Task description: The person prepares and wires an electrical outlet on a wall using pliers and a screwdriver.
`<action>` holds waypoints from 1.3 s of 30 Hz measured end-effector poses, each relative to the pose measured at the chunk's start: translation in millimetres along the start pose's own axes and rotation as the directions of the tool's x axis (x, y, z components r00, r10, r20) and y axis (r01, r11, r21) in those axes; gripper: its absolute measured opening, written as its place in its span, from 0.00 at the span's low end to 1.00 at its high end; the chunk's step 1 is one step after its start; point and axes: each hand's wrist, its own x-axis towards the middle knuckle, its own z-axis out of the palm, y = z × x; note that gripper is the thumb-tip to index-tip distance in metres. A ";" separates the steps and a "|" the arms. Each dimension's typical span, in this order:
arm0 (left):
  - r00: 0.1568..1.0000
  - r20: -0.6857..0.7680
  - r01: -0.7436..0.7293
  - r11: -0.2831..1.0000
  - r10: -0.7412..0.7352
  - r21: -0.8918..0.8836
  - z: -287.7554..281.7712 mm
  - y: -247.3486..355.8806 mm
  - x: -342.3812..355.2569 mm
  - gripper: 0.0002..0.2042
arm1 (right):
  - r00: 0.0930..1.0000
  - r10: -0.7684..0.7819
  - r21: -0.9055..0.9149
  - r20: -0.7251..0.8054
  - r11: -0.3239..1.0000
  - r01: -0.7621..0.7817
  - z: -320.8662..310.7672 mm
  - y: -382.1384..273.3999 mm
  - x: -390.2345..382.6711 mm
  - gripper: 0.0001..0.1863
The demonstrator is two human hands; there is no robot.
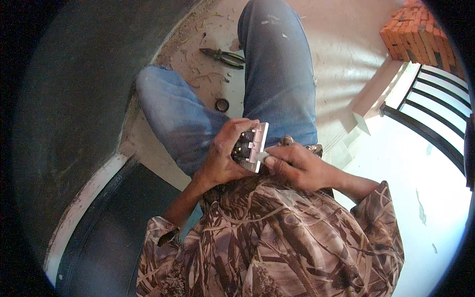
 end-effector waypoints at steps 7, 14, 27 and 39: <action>1.000 0.002 0.005 1.000 -0.005 -0.010 0.7 -0.4 -0.4 0.43 | 1.000 -0.031 -0.006 -0.003 0.999 0.031 -2.3 -0.7 0.8 0.16; 0.999 -0.031 -0.005 1.000 0.005 0.015 4.5 -4.1 -2.3 0.42 | 0.989 -0.145 -0.052 -0.023 0.988 0.144 0.4 4.6 4.2 0.15; 1.000 -0.004 0.000 1.000 0.000 -0.004 3.5 -6.6 -4.2 0.44 | 0.997 -0.070 -0.027 0.045 0.997 0.071 4.1 2.7 1.9 0.16; 0.998 -0.065 0.013 0.999 -0.015 -0.040 4.7 -5.0 -5.3 0.42 | 0.999 -0.043 -0.098 0.030 0.994 0.045 -3.9 4.3 8.0 0.17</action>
